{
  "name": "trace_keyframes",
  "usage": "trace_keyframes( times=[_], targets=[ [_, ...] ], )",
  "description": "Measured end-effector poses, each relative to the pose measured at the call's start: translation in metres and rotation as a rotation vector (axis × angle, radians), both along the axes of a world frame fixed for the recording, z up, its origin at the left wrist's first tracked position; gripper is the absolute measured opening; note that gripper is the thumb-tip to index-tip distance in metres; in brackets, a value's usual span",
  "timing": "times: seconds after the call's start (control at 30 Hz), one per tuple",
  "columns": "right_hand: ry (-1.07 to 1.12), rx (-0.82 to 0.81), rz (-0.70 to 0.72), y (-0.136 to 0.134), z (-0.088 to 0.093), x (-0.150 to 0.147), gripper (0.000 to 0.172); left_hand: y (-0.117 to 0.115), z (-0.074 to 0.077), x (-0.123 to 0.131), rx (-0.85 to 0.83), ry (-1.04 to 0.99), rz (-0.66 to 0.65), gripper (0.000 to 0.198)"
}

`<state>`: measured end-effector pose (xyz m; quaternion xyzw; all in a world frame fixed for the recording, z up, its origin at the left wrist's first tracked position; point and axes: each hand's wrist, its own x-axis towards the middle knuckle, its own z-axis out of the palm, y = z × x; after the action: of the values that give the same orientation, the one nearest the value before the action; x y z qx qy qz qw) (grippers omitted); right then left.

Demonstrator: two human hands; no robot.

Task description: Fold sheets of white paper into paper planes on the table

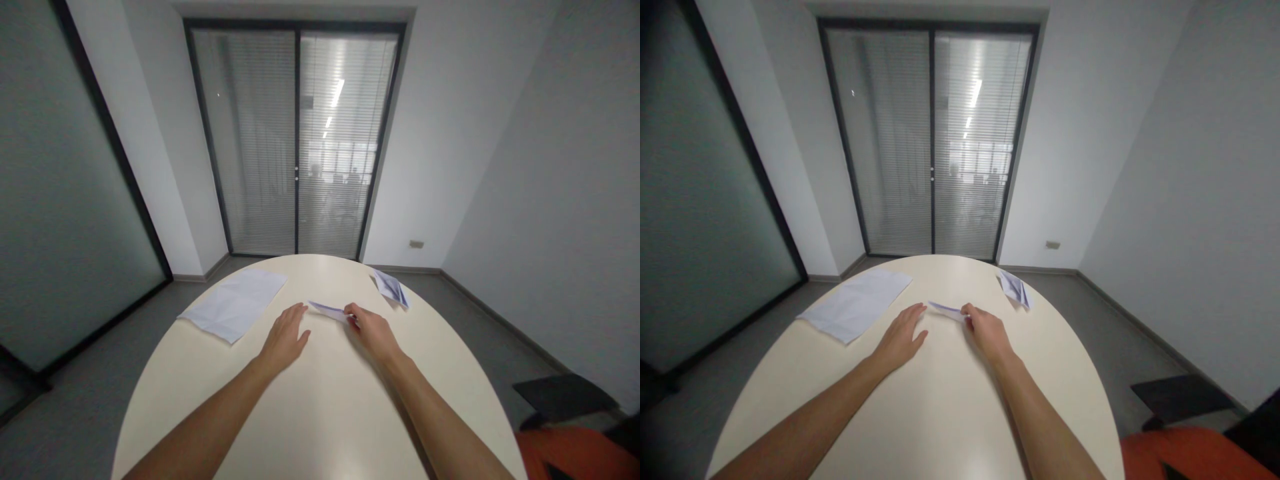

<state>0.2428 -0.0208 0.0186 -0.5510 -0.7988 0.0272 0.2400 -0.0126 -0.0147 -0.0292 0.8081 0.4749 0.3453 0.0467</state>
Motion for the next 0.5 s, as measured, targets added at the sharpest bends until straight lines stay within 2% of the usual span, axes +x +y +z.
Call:
trace_keyframes(
  times=[0.17, 0.3, 0.5],
  targets=[
    [-0.044, 0.055, -0.151, 0.01, -0.002, 0.01, 0.029, 0.002, -0.007, -0.004, -0.056, 0.033, 0.027, 0.049],
    [-0.06, 0.062, -0.289, 0.019, 0.001, 0.014, 0.038, 0.002, -0.007, -0.006, -0.072, 0.066, 0.037, 0.046],
    [-0.189, 0.09, -0.376, 0.044, 0.014, 0.02, 0.052, 0.004, -0.008, -0.007, -0.08, 0.104, 0.036, 0.045]
  ],
)
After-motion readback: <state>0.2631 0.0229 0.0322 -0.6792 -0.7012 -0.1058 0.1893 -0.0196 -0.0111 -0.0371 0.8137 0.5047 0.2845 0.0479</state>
